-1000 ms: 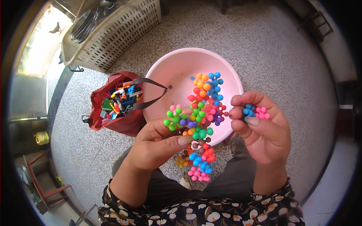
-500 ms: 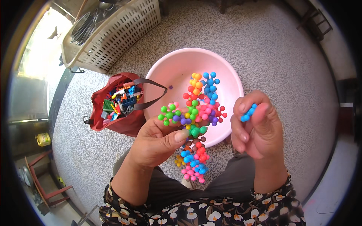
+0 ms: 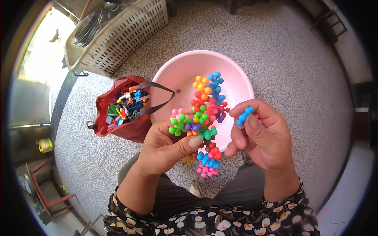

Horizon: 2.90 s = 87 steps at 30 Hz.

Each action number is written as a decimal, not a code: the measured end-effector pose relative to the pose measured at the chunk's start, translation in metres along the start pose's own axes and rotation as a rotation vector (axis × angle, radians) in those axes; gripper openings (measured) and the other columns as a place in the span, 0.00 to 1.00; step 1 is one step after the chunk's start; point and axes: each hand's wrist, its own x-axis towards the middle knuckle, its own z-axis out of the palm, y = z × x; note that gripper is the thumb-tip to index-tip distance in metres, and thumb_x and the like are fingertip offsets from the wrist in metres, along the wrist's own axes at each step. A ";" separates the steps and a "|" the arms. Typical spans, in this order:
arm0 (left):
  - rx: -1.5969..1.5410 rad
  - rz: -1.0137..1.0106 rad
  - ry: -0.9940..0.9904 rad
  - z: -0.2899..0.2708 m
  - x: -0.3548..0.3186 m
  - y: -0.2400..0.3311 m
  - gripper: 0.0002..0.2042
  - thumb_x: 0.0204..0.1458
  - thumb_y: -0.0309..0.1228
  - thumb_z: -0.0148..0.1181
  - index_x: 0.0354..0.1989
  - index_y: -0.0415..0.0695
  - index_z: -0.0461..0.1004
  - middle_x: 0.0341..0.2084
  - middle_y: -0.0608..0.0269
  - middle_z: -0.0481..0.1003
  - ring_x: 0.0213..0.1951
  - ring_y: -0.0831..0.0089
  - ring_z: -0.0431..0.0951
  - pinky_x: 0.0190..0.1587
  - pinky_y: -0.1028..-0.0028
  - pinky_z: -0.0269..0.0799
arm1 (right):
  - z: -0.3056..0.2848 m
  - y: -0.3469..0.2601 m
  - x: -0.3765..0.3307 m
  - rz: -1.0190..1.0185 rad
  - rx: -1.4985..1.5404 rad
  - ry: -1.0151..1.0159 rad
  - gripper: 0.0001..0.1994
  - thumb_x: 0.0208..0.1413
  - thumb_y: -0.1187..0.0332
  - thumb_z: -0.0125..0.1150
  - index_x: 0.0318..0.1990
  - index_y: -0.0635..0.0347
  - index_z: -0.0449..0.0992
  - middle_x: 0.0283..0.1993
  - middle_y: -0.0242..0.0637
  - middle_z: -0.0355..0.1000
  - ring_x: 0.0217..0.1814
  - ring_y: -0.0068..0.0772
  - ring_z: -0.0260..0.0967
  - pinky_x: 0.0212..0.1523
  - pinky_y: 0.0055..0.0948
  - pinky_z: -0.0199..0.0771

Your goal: Connecting small colorful plastic flower-shaped building pieces into a larger structure.

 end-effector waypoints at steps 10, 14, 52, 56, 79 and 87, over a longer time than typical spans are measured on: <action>-0.045 -0.045 0.031 -0.005 0.000 -0.003 0.27 0.47 0.29 0.60 0.54 0.32 0.60 0.47 0.49 0.69 0.48 0.62 0.72 0.50 0.65 0.69 | -0.003 0.000 -0.001 -0.058 -0.259 -0.096 0.12 0.58 0.74 0.48 0.48 0.70 0.67 0.28 0.34 0.70 0.25 0.21 0.69 0.30 0.19 0.71; -0.074 0.001 0.007 -0.002 0.002 -0.002 0.27 0.47 0.29 0.61 0.54 0.31 0.60 0.47 0.50 0.69 0.48 0.62 0.71 0.51 0.64 0.67 | 0.000 -0.001 -0.005 -0.089 -0.315 -0.076 0.14 0.56 0.75 0.51 0.50 0.69 0.66 0.28 0.31 0.69 0.23 0.19 0.67 0.28 0.18 0.70; 0.100 0.105 -0.120 -0.005 0.009 -0.013 0.17 0.45 0.19 0.60 0.47 0.36 0.71 0.52 0.60 0.65 0.51 0.72 0.68 0.53 0.71 0.66 | -0.001 -0.004 -0.008 -0.550 -1.094 -0.141 0.14 0.41 0.76 0.62 0.39 0.66 0.72 0.29 0.44 0.72 0.26 0.41 0.72 0.27 0.31 0.73; 0.138 0.126 -0.139 -0.003 0.009 -0.011 0.16 0.44 0.18 0.60 0.45 0.37 0.72 0.52 0.60 0.65 0.51 0.72 0.69 0.52 0.71 0.67 | 0.000 -0.007 -0.008 -0.499 -1.104 -0.141 0.13 0.41 0.76 0.62 0.38 0.66 0.72 0.27 0.44 0.72 0.25 0.41 0.72 0.27 0.30 0.73; 0.230 0.093 -0.137 -0.007 0.009 -0.012 0.17 0.41 0.18 0.63 0.43 0.39 0.74 0.50 0.61 0.66 0.46 0.74 0.71 0.50 0.73 0.68 | 0.000 -0.008 -0.006 -0.474 -1.061 -0.153 0.11 0.39 0.77 0.62 0.35 0.64 0.76 0.25 0.42 0.74 0.22 0.30 0.73 0.23 0.22 0.71; 0.205 0.045 -0.112 -0.009 0.007 -0.013 0.16 0.41 0.18 0.64 0.42 0.39 0.74 0.50 0.61 0.67 0.48 0.74 0.70 0.51 0.72 0.67 | -0.001 -0.007 -0.005 -0.464 -1.072 -0.168 0.11 0.40 0.78 0.61 0.35 0.64 0.76 0.25 0.42 0.74 0.23 0.30 0.74 0.24 0.23 0.72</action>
